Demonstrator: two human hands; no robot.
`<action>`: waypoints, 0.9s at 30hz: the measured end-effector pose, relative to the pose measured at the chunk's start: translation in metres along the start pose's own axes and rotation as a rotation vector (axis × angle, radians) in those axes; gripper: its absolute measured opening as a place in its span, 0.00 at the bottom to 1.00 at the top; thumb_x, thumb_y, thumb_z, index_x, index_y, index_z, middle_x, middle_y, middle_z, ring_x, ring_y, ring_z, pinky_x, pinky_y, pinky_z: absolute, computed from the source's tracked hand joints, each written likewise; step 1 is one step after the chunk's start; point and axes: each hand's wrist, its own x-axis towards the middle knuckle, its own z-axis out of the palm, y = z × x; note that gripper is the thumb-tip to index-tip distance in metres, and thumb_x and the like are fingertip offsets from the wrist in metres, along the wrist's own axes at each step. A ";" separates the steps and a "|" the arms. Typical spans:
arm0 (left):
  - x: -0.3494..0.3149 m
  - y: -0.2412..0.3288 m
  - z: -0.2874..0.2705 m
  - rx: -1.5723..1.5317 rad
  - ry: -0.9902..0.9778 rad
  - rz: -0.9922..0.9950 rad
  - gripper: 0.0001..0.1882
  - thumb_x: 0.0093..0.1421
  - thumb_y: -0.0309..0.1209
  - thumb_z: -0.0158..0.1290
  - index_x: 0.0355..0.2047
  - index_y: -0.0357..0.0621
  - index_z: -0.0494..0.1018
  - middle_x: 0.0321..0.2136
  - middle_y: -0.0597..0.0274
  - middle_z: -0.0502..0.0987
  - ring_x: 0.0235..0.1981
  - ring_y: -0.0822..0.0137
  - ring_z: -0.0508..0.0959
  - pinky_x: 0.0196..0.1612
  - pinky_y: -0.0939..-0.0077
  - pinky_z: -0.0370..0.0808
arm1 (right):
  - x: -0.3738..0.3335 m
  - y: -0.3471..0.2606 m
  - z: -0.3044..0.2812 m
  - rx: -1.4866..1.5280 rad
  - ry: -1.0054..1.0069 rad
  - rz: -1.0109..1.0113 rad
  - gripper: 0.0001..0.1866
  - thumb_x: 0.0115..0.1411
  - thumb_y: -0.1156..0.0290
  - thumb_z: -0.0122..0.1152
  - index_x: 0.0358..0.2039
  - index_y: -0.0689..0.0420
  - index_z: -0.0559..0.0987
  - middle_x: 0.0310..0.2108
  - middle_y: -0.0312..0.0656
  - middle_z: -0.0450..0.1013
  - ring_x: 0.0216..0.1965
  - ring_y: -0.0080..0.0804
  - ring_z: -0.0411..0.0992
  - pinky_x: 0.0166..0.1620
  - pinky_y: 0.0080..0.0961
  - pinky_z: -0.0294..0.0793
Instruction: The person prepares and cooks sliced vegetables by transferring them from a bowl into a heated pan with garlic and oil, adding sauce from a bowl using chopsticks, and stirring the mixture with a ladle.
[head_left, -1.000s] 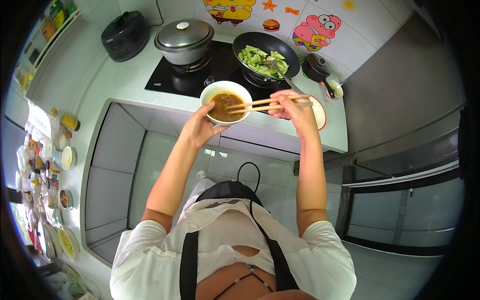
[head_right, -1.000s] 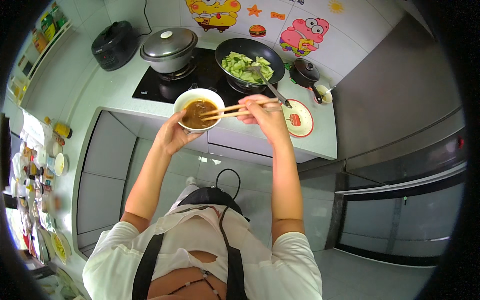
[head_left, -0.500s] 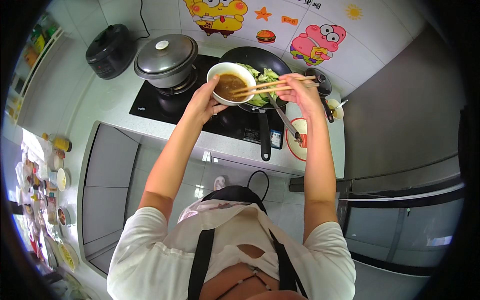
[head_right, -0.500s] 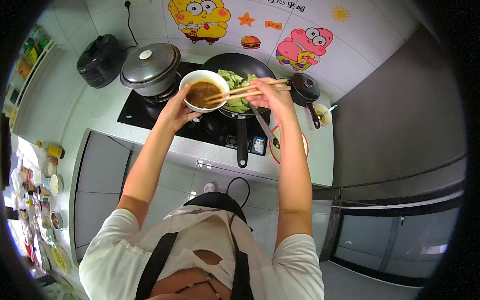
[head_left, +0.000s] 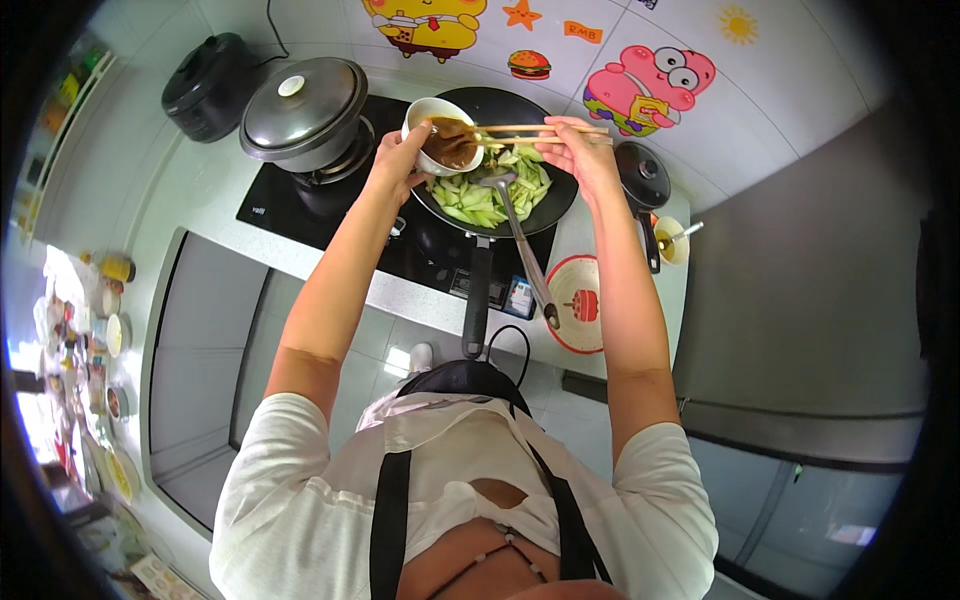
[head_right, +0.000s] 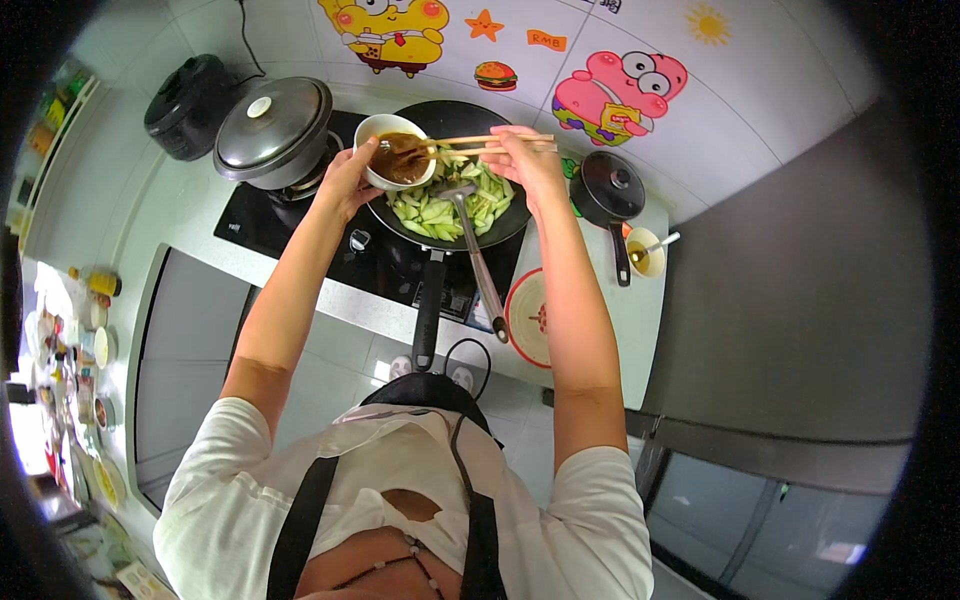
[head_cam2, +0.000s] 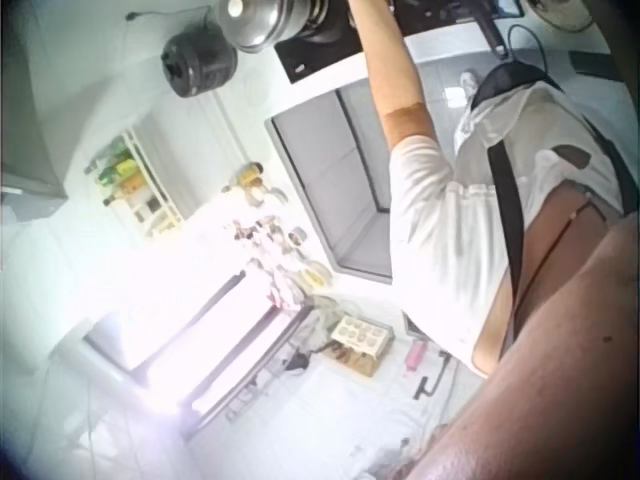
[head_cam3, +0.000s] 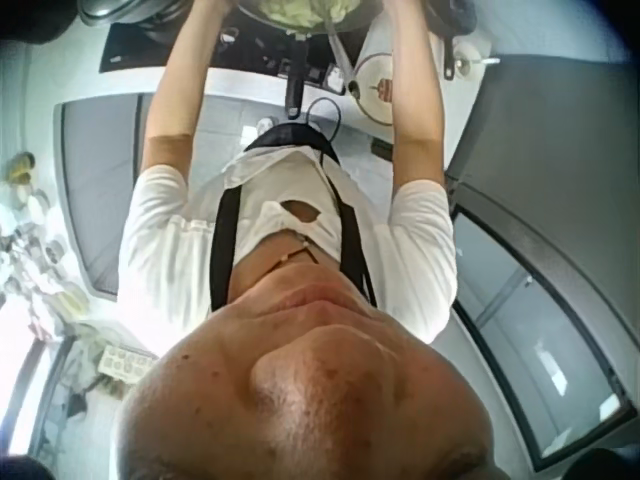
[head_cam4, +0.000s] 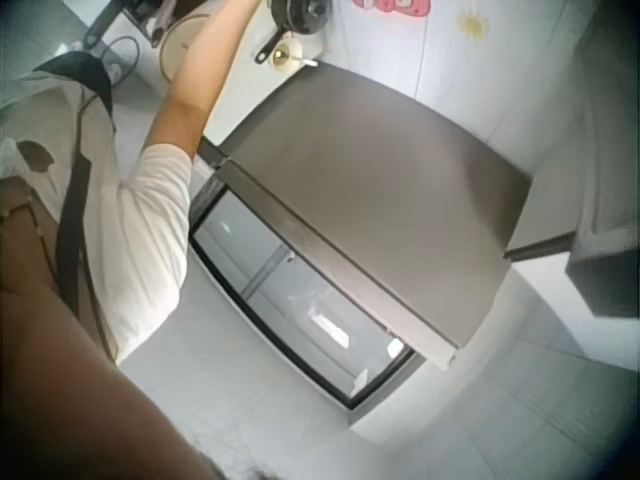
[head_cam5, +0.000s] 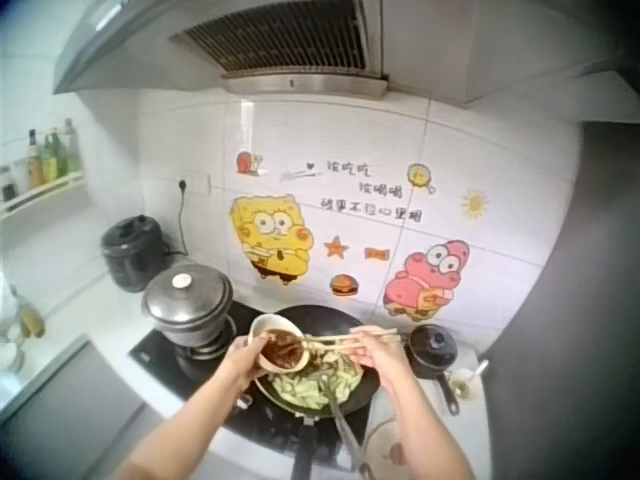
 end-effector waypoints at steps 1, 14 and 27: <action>0.000 -0.001 0.002 0.007 0.036 0.010 0.29 0.50 0.47 0.56 0.45 0.42 0.60 0.38 0.58 0.68 0.38 0.66 0.70 0.39 0.66 0.71 | 0.006 0.001 -0.003 -0.002 -0.003 0.000 0.12 0.59 0.69 0.48 0.39 0.63 0.73 0.32 0.43 0.73 0.31 0.28 0.74 0.35 0.20 0.76; -0.022 -0.006 0.037 0.062 0.279 0.194 0.37 0.45 0.41 0.61 0.48 0.35 0.55 0.38 0.50 0.68 0.35 0.62 0.73 0.36 0.68 0.74 | 0.037 0.025 -0.015 0.070 -0.097 0.024 0.13 0.57 0.67 0.51 0.37 0.63 0.73 0.29 0.44 0.73 0.28 0.30 0.75 0.32 0.21 0.76; 0.007 0.000 0.065 0.582 0.329 0.541 0.41 0.37 0.46 0.63 0.49 0.36 0.62 0.43 0.43 0.66 0.43 0.53 0.70 0.46 0.68 0.69 | 0.000 0.001 -0.029 0.016 0.081 -0.147 0.11 0.59 0.69 0.49 0.38 0.61 0.74 0.31 0.43 0.73 0.29 0.27 0.74 0.32 0.18 0.75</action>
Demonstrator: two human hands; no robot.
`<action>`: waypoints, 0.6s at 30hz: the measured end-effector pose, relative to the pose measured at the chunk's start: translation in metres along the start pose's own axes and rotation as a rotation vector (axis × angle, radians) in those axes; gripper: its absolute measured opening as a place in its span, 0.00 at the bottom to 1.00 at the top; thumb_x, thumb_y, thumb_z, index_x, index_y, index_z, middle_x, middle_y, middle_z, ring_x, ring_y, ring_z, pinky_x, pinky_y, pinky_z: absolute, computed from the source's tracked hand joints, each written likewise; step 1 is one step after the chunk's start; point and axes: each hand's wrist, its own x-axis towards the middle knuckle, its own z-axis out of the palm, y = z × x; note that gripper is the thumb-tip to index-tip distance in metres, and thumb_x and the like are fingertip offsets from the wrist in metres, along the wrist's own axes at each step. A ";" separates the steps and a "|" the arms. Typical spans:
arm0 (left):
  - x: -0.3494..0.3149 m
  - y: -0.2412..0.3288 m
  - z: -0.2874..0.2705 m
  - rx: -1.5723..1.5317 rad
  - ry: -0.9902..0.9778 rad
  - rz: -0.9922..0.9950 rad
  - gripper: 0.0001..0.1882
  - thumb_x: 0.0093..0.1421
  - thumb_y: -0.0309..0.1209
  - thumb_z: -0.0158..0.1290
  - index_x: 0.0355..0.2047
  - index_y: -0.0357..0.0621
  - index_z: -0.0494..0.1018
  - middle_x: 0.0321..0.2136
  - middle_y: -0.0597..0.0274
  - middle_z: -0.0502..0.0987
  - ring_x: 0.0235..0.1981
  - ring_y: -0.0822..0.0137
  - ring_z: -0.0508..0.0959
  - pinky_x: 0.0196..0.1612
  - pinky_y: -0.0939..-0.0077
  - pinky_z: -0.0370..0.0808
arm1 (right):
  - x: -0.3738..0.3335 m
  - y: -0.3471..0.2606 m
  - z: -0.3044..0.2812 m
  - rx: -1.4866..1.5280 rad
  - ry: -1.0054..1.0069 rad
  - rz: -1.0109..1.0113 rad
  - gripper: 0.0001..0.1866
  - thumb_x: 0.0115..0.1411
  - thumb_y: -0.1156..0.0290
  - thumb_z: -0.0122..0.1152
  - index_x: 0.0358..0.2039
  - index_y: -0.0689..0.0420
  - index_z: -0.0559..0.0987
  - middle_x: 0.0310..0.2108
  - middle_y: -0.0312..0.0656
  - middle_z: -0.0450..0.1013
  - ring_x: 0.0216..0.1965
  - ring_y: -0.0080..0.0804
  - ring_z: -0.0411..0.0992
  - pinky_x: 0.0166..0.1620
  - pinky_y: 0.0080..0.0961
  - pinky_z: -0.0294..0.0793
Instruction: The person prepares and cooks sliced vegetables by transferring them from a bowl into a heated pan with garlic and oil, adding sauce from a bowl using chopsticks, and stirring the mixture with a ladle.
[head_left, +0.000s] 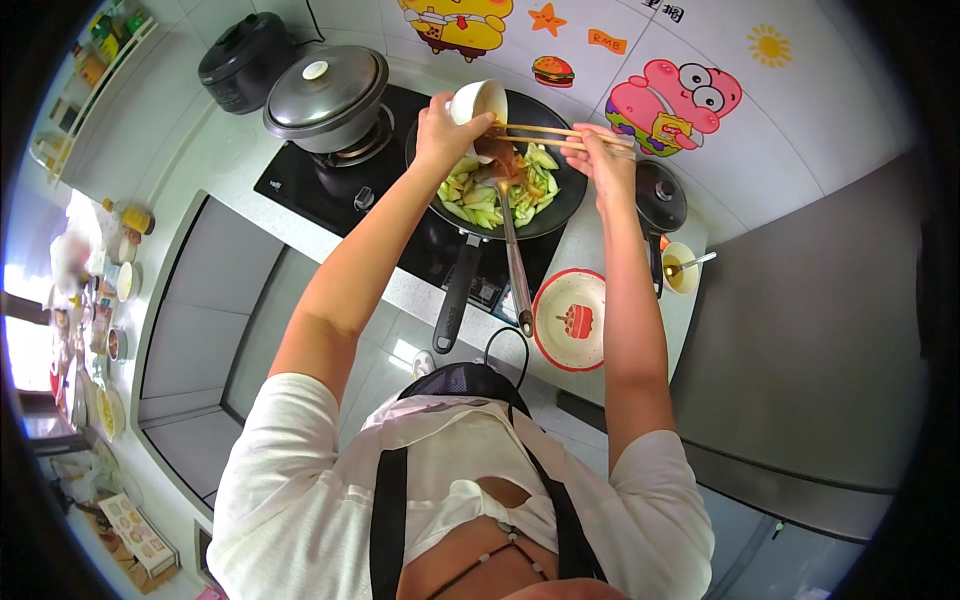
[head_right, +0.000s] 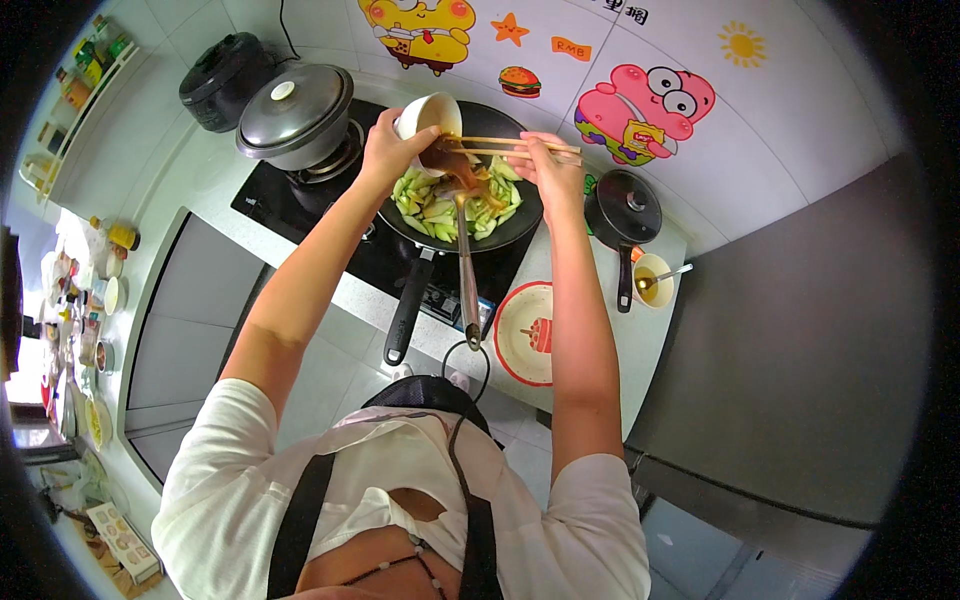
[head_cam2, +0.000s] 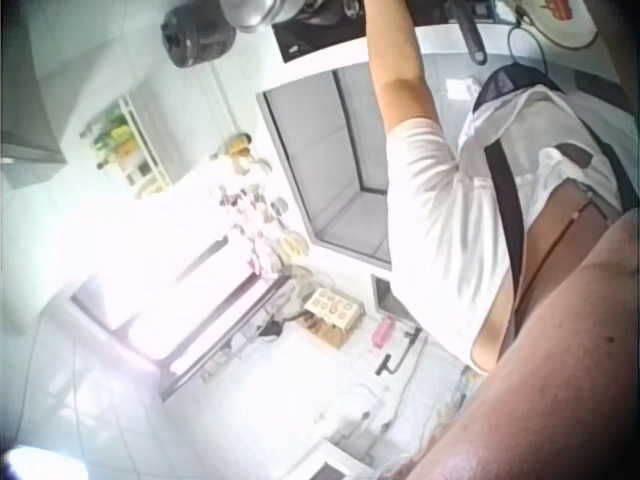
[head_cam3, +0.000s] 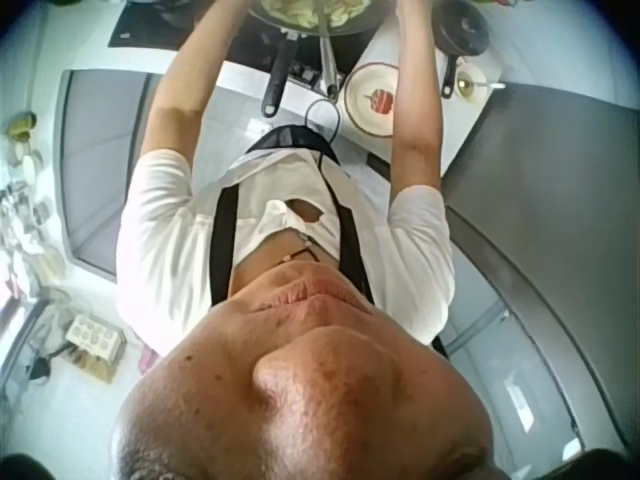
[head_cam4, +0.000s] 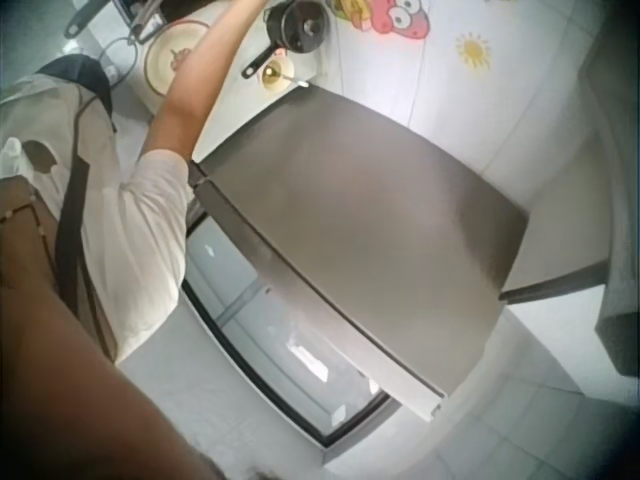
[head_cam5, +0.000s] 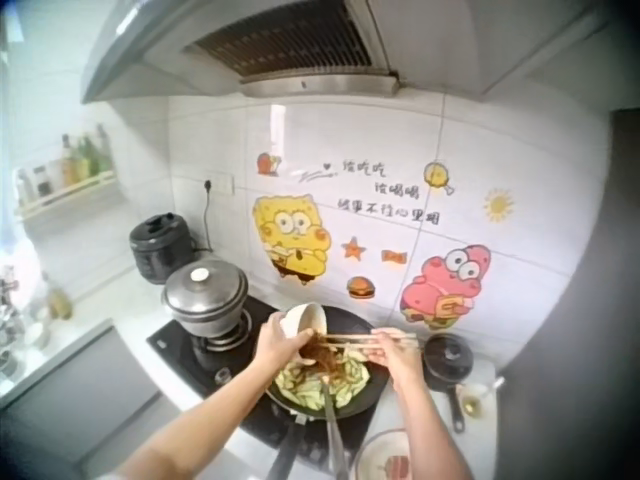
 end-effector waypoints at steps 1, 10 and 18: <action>-0.001 0.008 -0.002 0.052 -0.021 0.039 0.41 0.37 0.46 0.63 0.50 0.43 0.61 0.44 0.43 0.64 0.45 0.51 0.68 0.47 0.66 0.68 | -0.003 -0.003 0.000 -0.017 0.014 -0.019 0.11 0.59 0.69 0.49 0.38 0.61 0.74 0.31 0.43 0.73 0.29 0.27 0.74 0.32 0.18 0.75; -0.020 0.051 -0.022 0.320 0.028 0.477 0.37 0.38 0.41 0.63 0.50 0.52 0.62 0.44 0.49 0.65 0.45 0.52 0.67 0.47 0.63 0.68 | -0.025 -0.019 0.003 0.010 0.045 -0.113 0.12 0.59 0.69 0.48 0.40 0.63 0.73 0.33 0.45 0.74 0.30 0.30 0.75 0.33 0.19 0.75; -0.019 0.053 -0.036 0.171 -0.056 0.523 0.34 0.39 0.37 0.62 0.49 0.50 0.65 0.44 0.49 0.64 0.45 0.54 0.68 0.47 0.65 0.68 | -0.026 0.002 -0.015 0.147 0.112 -0.005 0.13 0.58 0.66 0.51 0.37 0.62 0.73 0.30 0.44 0.73 0.28 0.30 0.75 0.31 0.19 0.75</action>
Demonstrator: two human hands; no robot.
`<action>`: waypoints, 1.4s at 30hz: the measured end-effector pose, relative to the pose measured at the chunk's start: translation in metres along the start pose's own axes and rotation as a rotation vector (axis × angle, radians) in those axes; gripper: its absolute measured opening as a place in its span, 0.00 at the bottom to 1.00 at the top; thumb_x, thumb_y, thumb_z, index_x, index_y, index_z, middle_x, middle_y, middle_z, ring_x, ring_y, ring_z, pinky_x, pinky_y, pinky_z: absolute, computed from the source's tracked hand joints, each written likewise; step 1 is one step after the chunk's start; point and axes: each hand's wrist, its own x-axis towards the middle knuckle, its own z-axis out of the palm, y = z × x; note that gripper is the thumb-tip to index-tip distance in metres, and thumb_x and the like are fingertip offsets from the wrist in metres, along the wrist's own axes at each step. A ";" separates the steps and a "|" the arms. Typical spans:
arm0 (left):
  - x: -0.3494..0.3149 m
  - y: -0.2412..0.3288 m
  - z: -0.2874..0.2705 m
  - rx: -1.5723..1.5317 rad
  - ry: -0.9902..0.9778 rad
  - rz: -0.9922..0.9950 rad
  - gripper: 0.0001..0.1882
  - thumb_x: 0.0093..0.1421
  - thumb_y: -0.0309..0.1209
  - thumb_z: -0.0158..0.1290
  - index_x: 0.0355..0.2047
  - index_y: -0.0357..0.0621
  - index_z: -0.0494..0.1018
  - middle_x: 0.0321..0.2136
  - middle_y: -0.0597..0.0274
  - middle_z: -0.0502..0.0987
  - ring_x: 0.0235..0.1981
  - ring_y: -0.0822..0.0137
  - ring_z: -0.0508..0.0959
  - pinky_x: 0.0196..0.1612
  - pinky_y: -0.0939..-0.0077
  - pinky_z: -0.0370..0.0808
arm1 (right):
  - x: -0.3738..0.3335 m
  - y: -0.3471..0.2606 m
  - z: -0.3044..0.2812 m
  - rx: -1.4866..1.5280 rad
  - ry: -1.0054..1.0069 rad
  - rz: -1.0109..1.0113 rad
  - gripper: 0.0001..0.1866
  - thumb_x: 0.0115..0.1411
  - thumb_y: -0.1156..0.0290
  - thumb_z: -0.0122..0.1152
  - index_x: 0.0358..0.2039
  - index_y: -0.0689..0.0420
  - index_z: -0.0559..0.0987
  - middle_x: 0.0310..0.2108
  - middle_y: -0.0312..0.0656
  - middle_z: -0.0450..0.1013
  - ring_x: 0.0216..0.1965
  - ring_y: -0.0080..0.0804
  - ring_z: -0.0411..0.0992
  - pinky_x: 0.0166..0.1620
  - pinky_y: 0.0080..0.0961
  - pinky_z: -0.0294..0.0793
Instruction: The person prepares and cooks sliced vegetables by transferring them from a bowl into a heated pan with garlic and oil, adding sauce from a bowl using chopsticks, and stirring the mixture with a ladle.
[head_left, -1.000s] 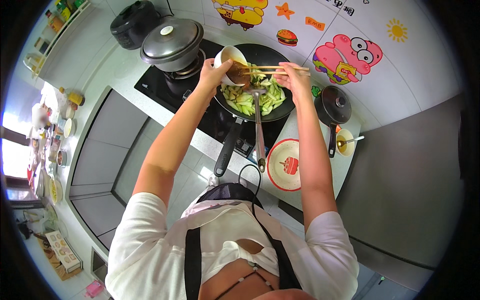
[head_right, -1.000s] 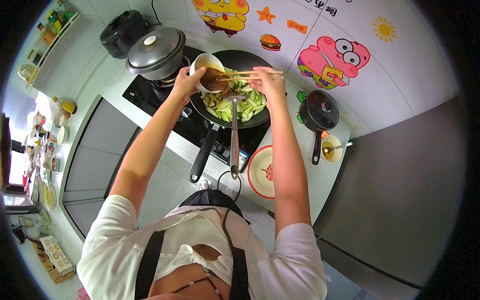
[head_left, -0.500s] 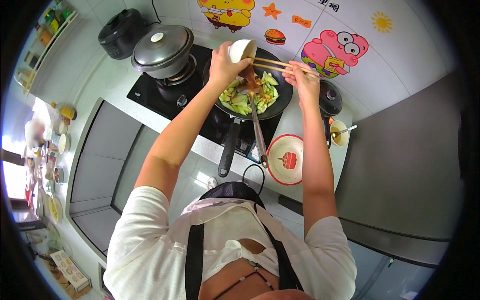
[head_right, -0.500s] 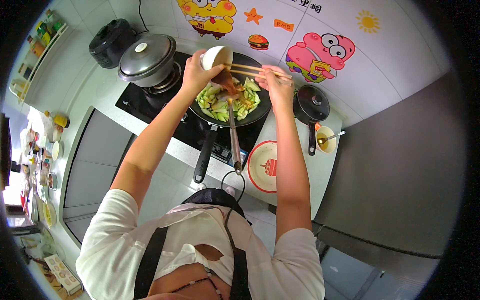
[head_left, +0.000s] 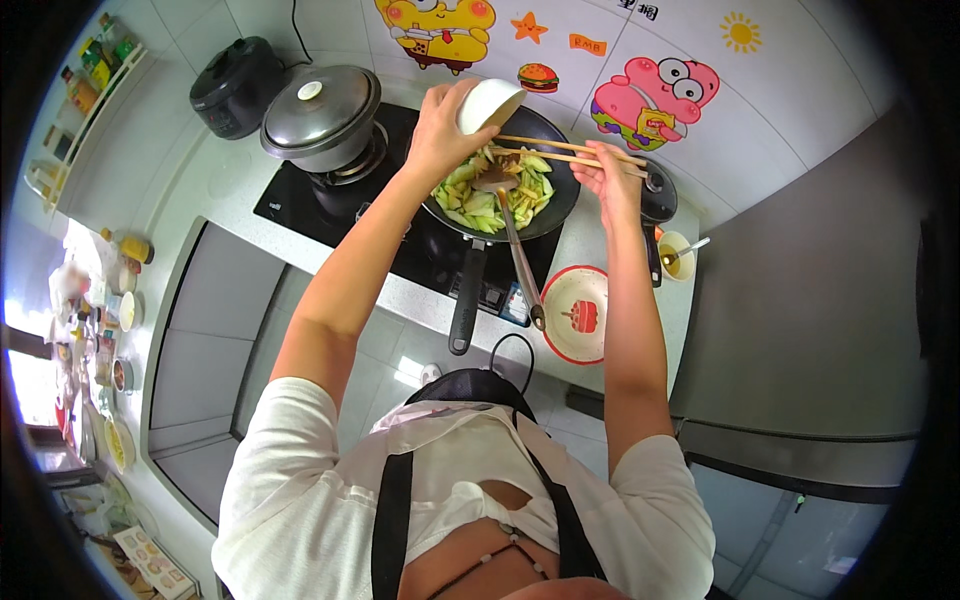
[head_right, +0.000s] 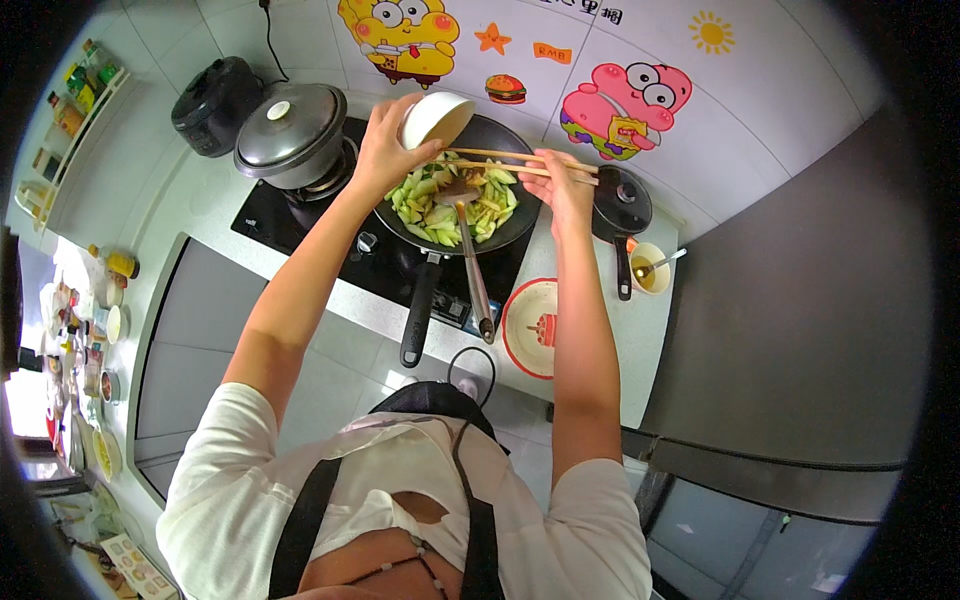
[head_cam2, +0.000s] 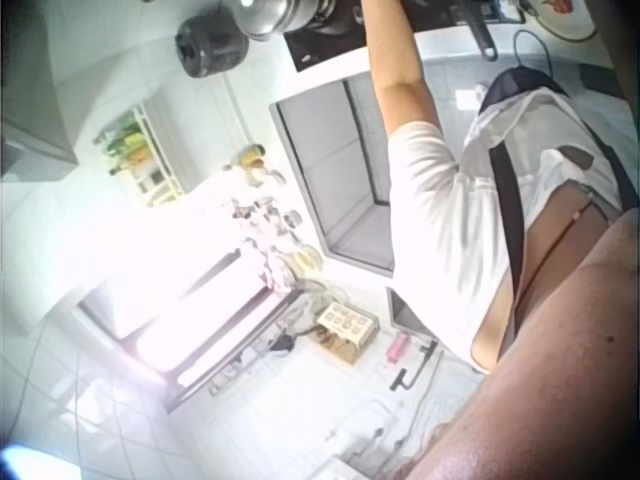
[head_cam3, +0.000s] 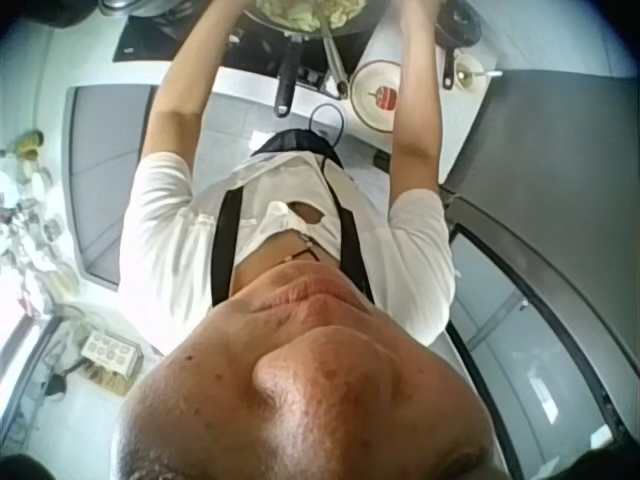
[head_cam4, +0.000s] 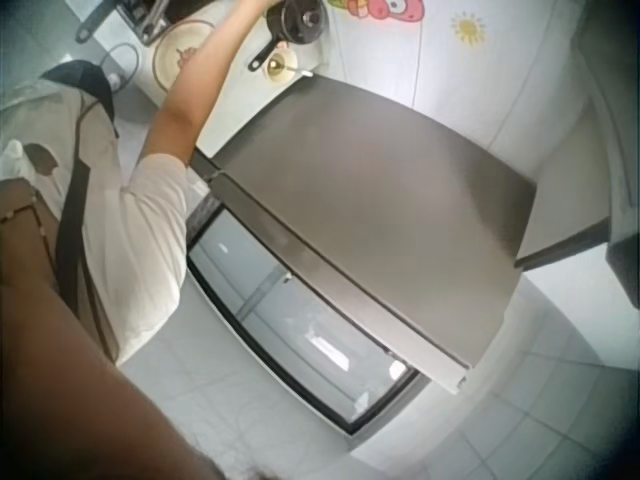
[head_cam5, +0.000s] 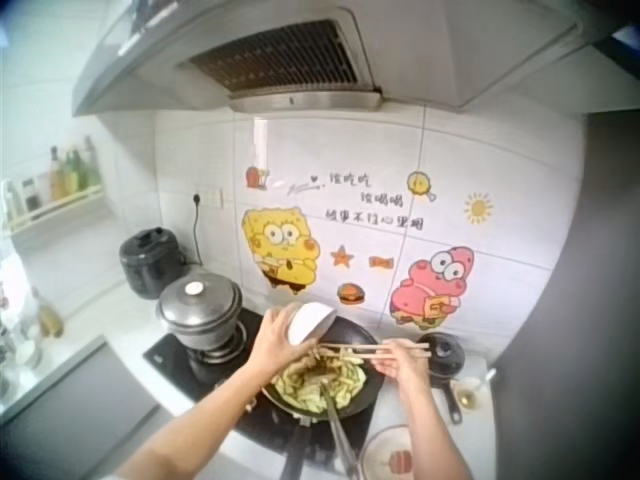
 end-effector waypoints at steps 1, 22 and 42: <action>-0.001 0.000 -0.003 -0.017 -0.008 0.001 0.34 0.39 0.37 0.62 0.49 0.50 0.65 0.44 0.49 0.64 0.45 0.54 0.68 0.47 0.65 0.68 | -0.003 -0.001 -0.001 0.018 0.024 -0.010 0.13 0.58 0.65 0.51 0.37 0.62 0.73 0.30 0.44 0.73 0.27 0.31 0.75 0.31 0.20 0.75; -0.012 -0.029 -0.023 -1.231 -0.186 -0.428 0.32 0.52 0.39 0.56 0.55 0.43 0.60 0.48 0.62 0.68 0.49 0.66 0.68 0.51 0.69 0.65 | -0.019 -0.025 0.011 0.137 -0.084 -0.226 0.14 0.59 0.65 0.50 0.38 0.63 0.71 0.34 0.47 0.71 0.33 0.35 0.75 0.34 0.21 0.76; -0.017 -0.037 0.003 -0.422 0.002 -0.247 0.37 0.44 0.39 0.62 0.53 0.40 0.62 0.50 0.50 0.62 0.49 0.63 0.66 0.50 0.71 0.64 | -0.038 -0.003 0.020 -0.061 -0.161 -0.191 0.12 0.60 0.67 0.48 0.36 0.64 0.73 0.31 0.44 0.73 0.29 0.31 0.75 0.31 0.18 0.75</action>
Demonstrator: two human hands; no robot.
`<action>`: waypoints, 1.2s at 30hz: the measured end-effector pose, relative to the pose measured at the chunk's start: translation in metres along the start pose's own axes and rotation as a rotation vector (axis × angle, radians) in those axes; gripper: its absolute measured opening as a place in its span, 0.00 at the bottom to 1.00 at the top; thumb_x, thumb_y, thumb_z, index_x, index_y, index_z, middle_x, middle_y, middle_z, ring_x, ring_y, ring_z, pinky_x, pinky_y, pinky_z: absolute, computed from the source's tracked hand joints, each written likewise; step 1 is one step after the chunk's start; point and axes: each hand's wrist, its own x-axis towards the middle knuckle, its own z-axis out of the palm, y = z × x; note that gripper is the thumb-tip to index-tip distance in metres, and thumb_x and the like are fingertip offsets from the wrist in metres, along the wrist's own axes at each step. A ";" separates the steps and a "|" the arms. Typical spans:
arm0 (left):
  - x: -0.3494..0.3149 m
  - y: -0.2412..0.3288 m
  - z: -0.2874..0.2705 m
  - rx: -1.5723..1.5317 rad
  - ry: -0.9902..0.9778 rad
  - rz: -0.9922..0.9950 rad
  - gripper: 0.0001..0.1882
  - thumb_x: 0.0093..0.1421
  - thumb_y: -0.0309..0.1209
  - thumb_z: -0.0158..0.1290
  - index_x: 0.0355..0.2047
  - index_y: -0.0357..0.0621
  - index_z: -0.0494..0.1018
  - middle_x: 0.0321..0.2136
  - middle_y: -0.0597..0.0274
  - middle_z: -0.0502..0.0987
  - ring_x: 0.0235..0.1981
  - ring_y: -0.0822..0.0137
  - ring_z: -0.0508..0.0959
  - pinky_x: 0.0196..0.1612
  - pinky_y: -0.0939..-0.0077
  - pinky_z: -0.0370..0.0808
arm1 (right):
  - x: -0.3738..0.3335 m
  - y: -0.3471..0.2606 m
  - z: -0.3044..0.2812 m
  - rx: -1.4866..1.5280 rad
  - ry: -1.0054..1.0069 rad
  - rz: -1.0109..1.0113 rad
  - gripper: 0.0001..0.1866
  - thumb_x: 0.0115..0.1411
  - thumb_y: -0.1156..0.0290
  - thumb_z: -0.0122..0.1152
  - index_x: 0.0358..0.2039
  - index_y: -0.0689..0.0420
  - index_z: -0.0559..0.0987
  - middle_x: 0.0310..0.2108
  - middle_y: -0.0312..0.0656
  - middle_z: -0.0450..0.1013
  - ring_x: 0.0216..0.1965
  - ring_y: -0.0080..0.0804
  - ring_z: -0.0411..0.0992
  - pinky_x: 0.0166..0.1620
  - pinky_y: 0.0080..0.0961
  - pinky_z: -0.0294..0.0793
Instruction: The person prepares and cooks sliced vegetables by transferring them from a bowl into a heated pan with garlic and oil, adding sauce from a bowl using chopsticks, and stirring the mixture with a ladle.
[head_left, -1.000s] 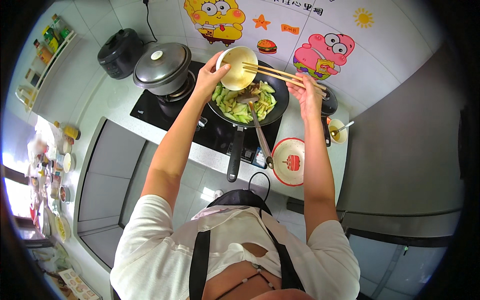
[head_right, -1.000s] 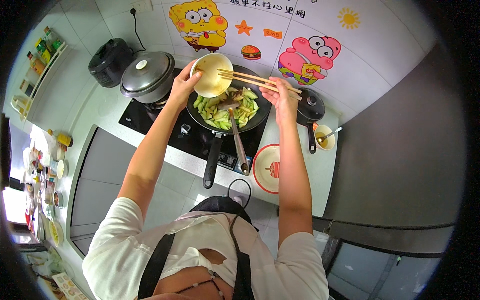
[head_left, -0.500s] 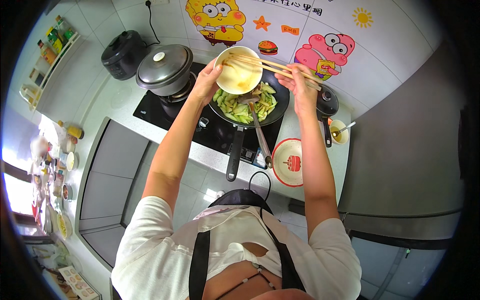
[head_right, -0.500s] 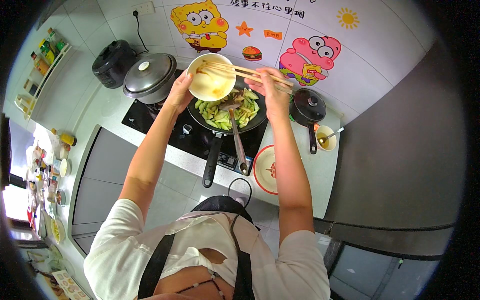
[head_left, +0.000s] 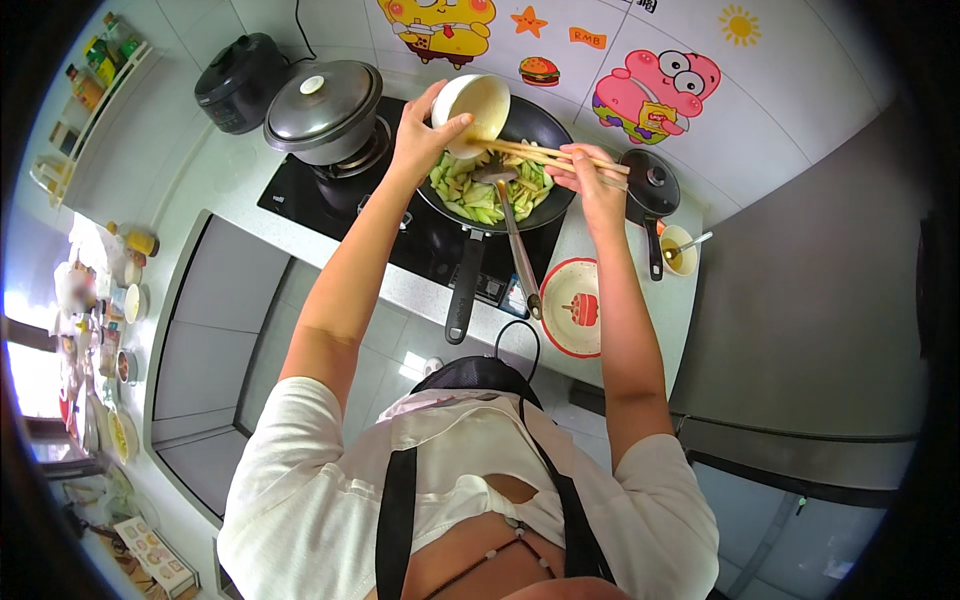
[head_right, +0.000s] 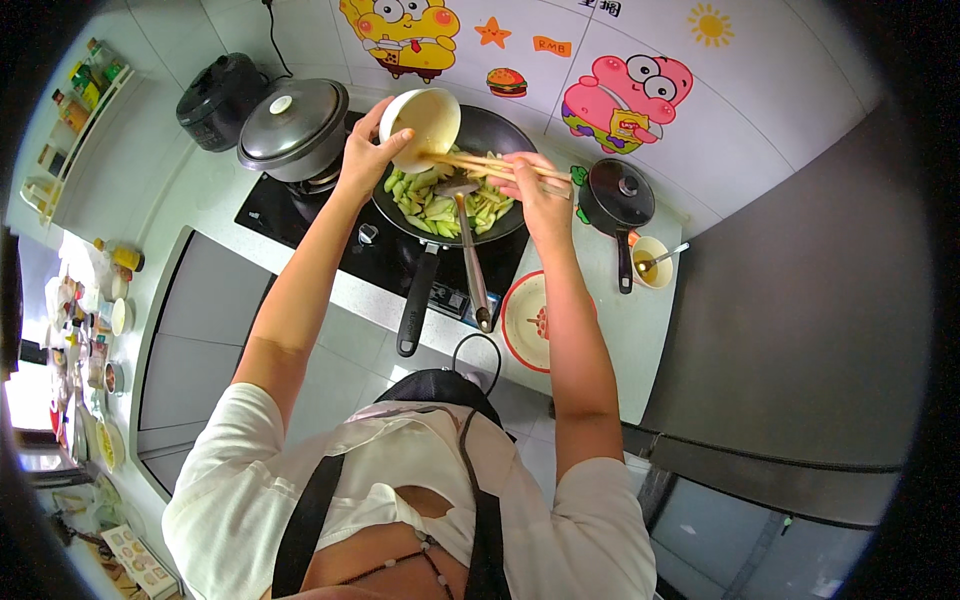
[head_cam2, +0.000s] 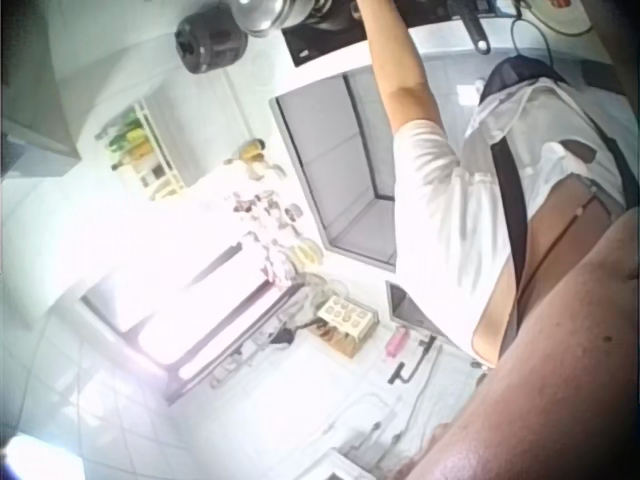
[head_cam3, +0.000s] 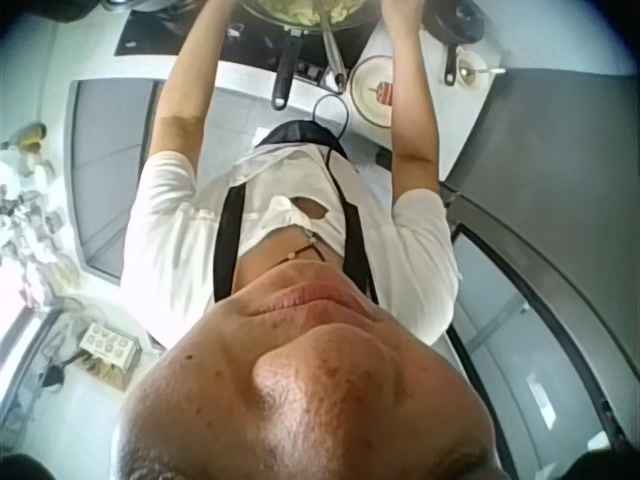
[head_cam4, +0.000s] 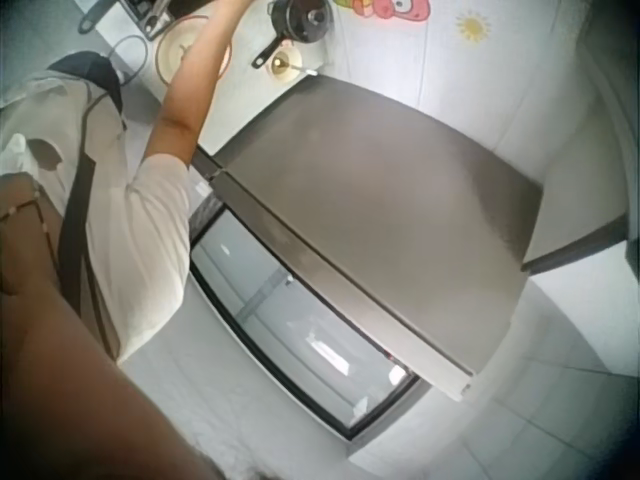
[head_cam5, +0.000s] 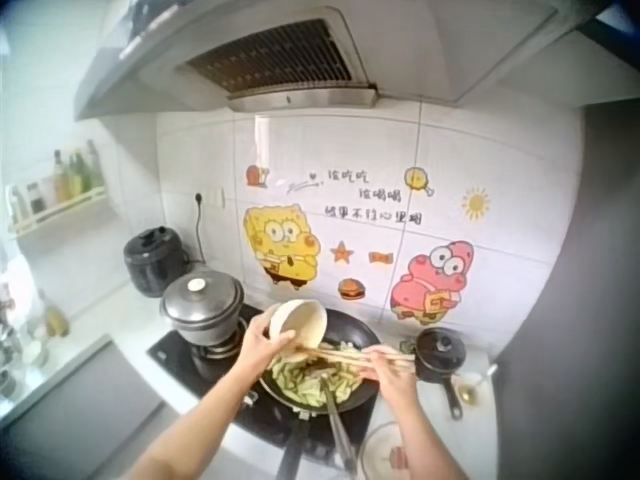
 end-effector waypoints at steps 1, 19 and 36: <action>-0.001 0.003 0.001 0.043 0.018 -0.003 0.37 0.44 0.40 0.62 0.53 0.40 0.62 0.50 0.50 0.62 0.49 0.63 0.66 0.51 0.71 0.64 | 0.000 0.003 -0.004 -0.003 0.054 0.012 0.13 0.60 0.67 0.48 0.36 0.64 0.73 0.31 0.44 0.73 0.29 0.31 0.75 0.32 0.17 0.75; -0.029 -0.016 -0.005 -0.410 0.222 -0.333 0.32 0.46 0.39 0.61 0.49 0.38 0.64 0.39 0.54 0.71 0.37 0.62 0.74 0.39 0.70 0.72 | 0.003 0.006 0.026 -0.269 0.033 -0.166 0.09 0.59 0.70 0.51 0.32 0.64 0.75 0.29 0.41 0.75 0.29 0.27 0.76 0.31 0.17 0.74; -0.109 0.013 -0.083 -1.568 0.390 -0.724 0.31 0.55 0.49 0.49 0.53 0.46 0.57 0.53 0.55 0.61 0.54 0.55 0.62 0.57 0.52 0.58 | -0.079 -0.047 0.094 -0.185 0.129 -0.511 0.10 0.60 0.74 0.44 0.35 0.68 0.71 0.35 0.49 0.67 0.31 0.39 0.73 0.36 0.28 0.75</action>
